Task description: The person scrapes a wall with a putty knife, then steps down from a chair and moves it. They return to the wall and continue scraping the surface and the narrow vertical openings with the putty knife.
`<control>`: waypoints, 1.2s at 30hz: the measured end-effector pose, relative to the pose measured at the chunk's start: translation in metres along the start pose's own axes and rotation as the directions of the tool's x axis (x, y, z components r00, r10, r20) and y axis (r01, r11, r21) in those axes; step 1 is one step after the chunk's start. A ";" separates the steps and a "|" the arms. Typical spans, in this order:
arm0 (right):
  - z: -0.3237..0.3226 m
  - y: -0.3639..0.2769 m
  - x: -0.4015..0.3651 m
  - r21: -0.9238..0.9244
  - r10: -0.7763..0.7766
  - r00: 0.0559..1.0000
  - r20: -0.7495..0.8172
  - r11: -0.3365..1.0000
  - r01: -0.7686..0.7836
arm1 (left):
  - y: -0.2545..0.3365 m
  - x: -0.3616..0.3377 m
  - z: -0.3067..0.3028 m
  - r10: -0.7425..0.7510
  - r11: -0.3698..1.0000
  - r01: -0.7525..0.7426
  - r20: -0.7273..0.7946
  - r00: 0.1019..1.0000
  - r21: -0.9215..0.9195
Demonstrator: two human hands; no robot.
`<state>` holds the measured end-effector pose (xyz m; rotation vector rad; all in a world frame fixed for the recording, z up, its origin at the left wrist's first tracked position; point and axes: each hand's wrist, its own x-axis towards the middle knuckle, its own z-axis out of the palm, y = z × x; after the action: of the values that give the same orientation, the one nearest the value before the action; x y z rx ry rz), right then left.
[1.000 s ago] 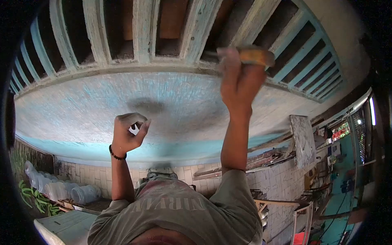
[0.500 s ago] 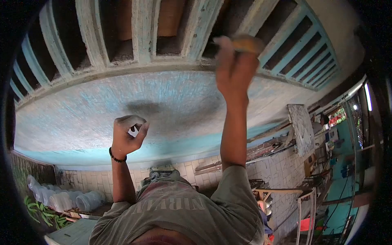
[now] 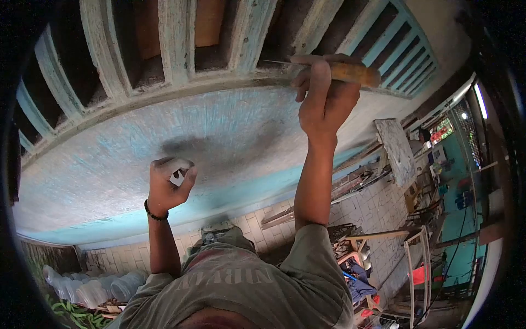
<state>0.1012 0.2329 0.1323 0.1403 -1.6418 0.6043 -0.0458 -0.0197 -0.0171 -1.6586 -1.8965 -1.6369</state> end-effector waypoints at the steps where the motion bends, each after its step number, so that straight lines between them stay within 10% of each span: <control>1: 0.000 -0.001 -0.002 0.013 -0.034 0.999 0.001 0.999 0.034 | 0.000 0.001 0.001 0.015 1.000 -0.015 -0.005 1.000 -0.010; 4: 0.011 0.009 -0.006 0.058 -0.099 0.995 0.007 0.993 0.099 | -0.001 0.003 0.006 0.017 0.999 -0.018 -0.017 1.000 -0.038; 6: 0.010 0.021 -0.005 -0.250 -0.112 0.975 0.192 0.955 0.159 | -0.002 0.002 0.009 0.016 0.999 -0.016 0.012 1.000 -0.038; 12: 0.000 -0.019 -0.037 0.049 0.035 0.998 -0.049 0.998 -0.032 | 0.008 -0.012 0.003 0.006 0.999 -0.004 0.045 0.999 -0.043; 20: -0.050 0.014 -0.026 -0.552 -0.041 0.995 -0.088 0.834 -0.014 | 0.013 -0.025 -0.005 -0.025 1.000 0.025 0.018 1.000 0.005; 36: -0.007 -0.033 -0.035 -0.300 -0.068 0.995 0.068 0.950 0.085 | 0.035 -0.024 0.022 -0.066 0.998 0.065 -0.012 0.998 -0.007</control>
<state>0.1274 0.1995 0.1092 -0.0036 -1.7558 0.2862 0.0017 -0.0245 -0.0207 -1.6009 -1.9614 -1.6754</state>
